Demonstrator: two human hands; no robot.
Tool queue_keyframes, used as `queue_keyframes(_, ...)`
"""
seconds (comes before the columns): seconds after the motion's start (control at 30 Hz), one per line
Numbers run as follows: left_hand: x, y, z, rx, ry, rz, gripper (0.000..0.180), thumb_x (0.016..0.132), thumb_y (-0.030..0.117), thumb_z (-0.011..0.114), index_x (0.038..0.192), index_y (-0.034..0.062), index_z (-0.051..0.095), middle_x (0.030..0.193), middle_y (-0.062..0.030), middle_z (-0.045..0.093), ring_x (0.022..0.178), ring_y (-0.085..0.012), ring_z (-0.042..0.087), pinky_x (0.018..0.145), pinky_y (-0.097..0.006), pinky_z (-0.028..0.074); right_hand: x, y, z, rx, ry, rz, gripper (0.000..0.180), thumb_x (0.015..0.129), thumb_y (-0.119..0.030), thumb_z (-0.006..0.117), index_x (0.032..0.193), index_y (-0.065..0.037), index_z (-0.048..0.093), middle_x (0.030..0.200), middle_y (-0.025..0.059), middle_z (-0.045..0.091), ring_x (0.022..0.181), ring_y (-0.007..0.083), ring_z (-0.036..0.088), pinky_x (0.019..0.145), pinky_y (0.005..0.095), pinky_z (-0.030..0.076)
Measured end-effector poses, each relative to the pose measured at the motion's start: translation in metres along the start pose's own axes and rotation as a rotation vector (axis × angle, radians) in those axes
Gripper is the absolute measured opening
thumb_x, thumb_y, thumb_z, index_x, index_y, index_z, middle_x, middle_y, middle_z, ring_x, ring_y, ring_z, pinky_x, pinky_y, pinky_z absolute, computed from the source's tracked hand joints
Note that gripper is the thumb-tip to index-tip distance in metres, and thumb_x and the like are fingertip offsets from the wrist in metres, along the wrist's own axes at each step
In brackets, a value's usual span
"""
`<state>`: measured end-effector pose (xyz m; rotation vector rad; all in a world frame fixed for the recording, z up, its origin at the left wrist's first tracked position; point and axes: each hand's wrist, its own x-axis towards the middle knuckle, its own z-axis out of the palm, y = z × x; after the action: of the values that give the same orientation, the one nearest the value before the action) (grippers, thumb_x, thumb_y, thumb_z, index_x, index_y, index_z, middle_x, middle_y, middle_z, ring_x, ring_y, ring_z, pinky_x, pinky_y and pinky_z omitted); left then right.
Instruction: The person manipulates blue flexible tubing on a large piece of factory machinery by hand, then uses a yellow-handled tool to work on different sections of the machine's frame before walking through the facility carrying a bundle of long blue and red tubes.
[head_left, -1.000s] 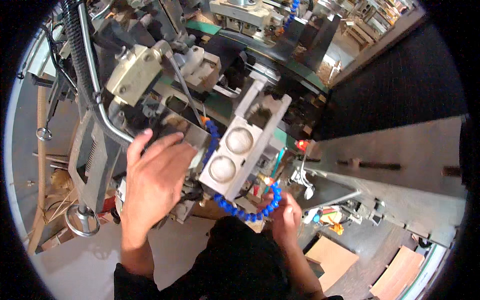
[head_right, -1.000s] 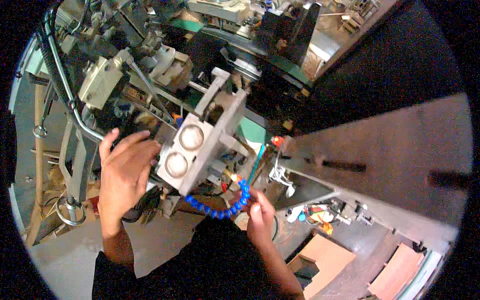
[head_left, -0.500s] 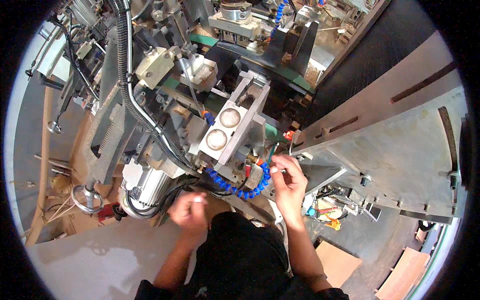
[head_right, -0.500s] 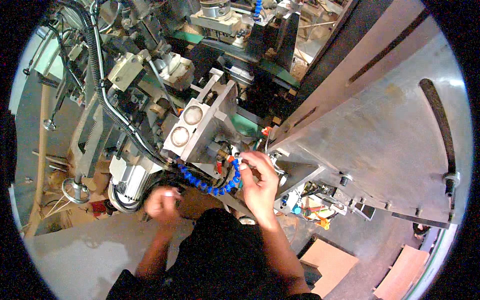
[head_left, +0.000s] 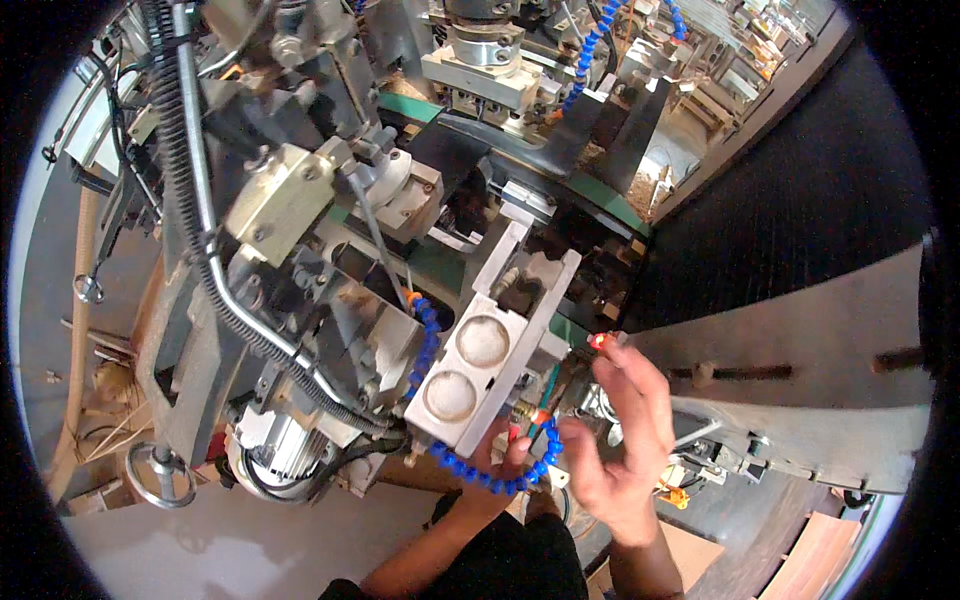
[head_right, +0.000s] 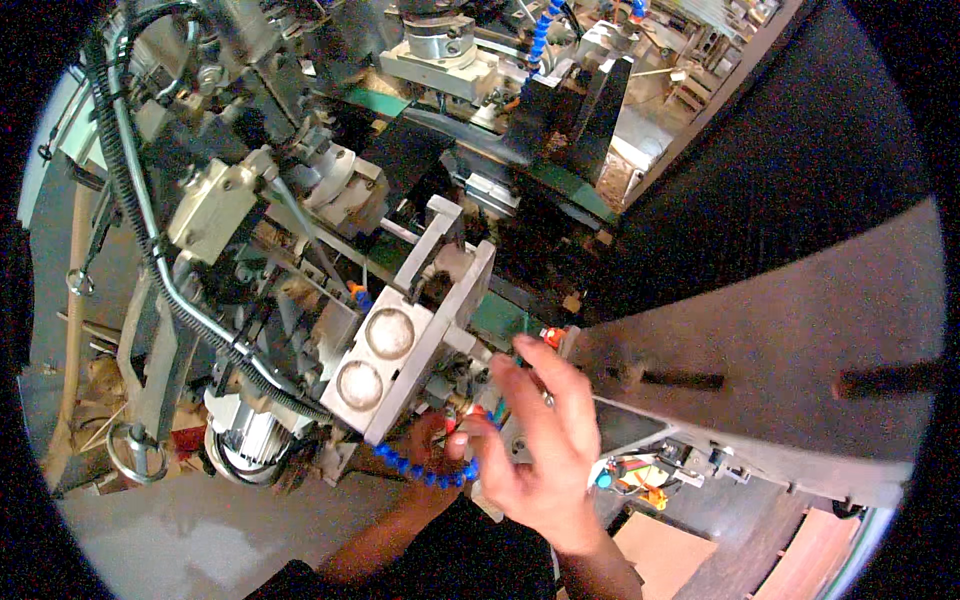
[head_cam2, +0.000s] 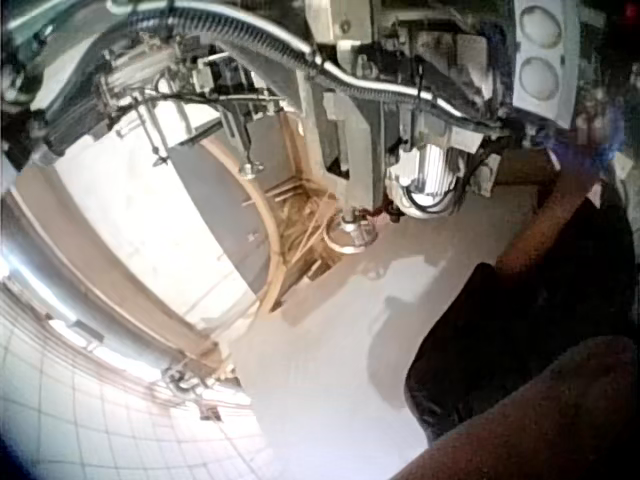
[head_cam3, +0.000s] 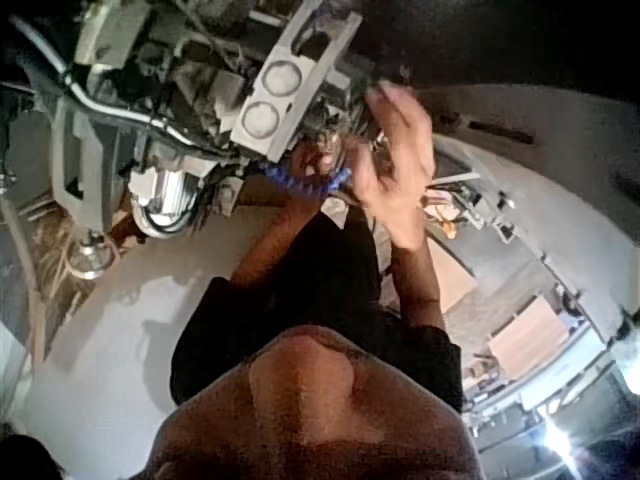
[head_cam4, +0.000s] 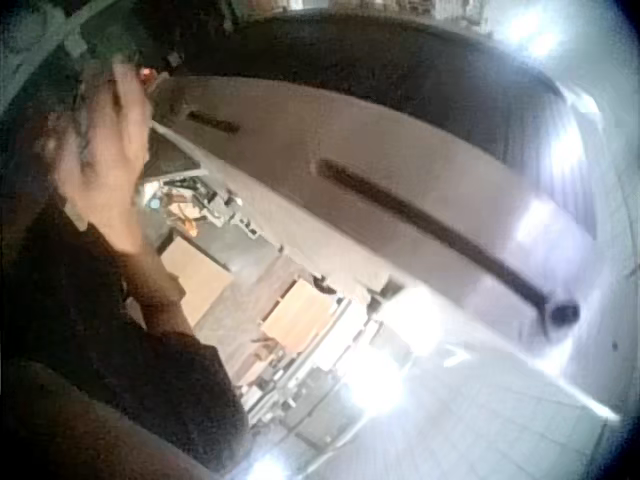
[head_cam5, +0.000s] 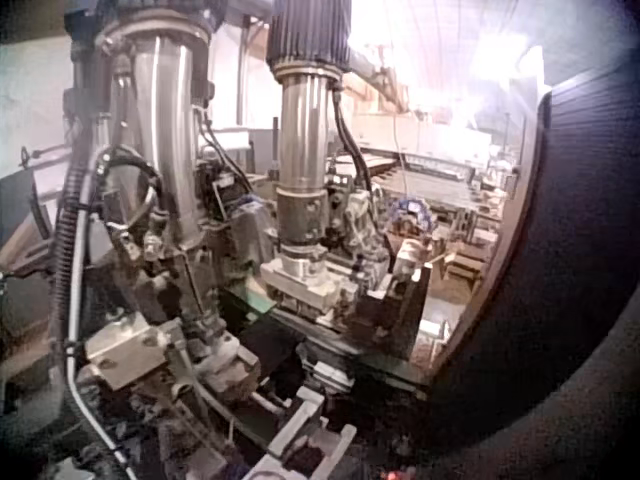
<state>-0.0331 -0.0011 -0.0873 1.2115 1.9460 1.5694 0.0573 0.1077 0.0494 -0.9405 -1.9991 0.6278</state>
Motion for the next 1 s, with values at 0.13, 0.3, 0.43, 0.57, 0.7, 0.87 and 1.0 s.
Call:
queue_keyframes(0.13,0.012,0.005,-0.001,-0.037,0.034,0.032,0.028,0.089,0.023,0.066,0.098,-0.0024,0.060,0.086,-0.0159,0.063,0.082,-0.0304,0.062,0.075,-0.041,0.049,0.020,0.003,0.025,0.028,-0.149,0.038,0.060,0.068,0.002,0.068,0.126,0.002,0.056,0.138,0.0249,0.043,0.119,0.0404,0.052,0.101,0.0454,0.042)
queue_keyframes(0.3,0.019,0.001,0.000,-0.013,0.005,0.033,0.027,0.089,0.023,0.065,0.097,-0.0024,0.060,0.086,-0.0160,0.063,0.082,-0.0303,0.062,0.075,-0.040,0.049,0.022,0.014,0.037,0.030,-0.160,-0.012,0.063,0.067,0.004,0.068,0.128,-0.008,0.060,0.139,0.0283,0.041,0.118,0.0445,0.053,0.089,0.0435,0.052)
queue_keyframes(0.43,0.027,-0.001,0.002,-0.002,-0.009,0.033,0.026,0.089,0.022,0.065,0.097,-0.0025,0.060,0.086,-0.0161,0.063,0.082,-0.0302,0.062,0.075,-0.040,0.049,0.020,0.015,0.041,0.052,-0.120,0.001,0.061,0.067,0.007,0.065,0.127,-0.007,0.060,0.136,0.0309,0.043,0.112,0.0454,0.057,0.086,0.0437,0.054)
queue_keyframes(0.57,0.030,-0.002,0.002,0.004,-0.016,0.032,0.026,0.089,0.022,0.065,0.097,-0.0026,0.060,0.086,-0.0161,0.063,0.082,-0.0301,0.062,0.075,-0.040,0.049,0.019,0.015,0.042,0.079,-0.109,0.006,0.061,0.067,0.010,0.062,0.126,-0.006,0.061,0.135,0.0320,0.043,0.110,0.0444,0.058,0.085,0.0436,0.055)
queue_keyframes(0.7,0.034,-0.003,0.000,0.012,-0.019,0.027,0.025,0.089,0.021,0.065,0.097,-0.0026,0.060,0.086,-0.0162,0.063,0.082,-0.0300,0.062,0.075,-0.040,0.049,0.018,0.017,0.044,0.097,-0.102,0.010,0.061,0.066,0.010,0.061,0.125,-0.005,0.061,0.136,0.0317,0.042,0.109,0.0428,0.059,0.085,0.0424,0.055)
queue_keyframes(0.87,0.036,-0.004,-0.002,0.019,-0.027,0.021,0.025,0.089,0.020,0.064,0.097,-0.0027,0.061,0.086,-0.0163,0.063,0.081,-0.0298,0.062,0.075,-0.040,0.049,0.019,0.016,0.042,0.110,-0.126,0.031,0.060,0.067,0.010,0.062,0.125,-0.005,0.061,0.138,0.0310,0.041,0.107,0.0414,0.061,0.083,0.0411,0.056)
queue_keyframes(1.0,0.036,-0.003,-0.006,0.025,-0.037,0.017,0.024,0.089,0.020,0.064,0.097,-0.0027,0.061,0.086,-0.0164,0.063,0.081,-0.0297,0.062,0.075,-0.040,0.049,0.018,0.015,0.043,0.081,-0.121,0.031,0.059,0.068,0.010,0.064,0.125,-0.005,0.061,0.137,0.0305,0.041,0.106,0.0407,0.061,0.082,0.0407,0.057)
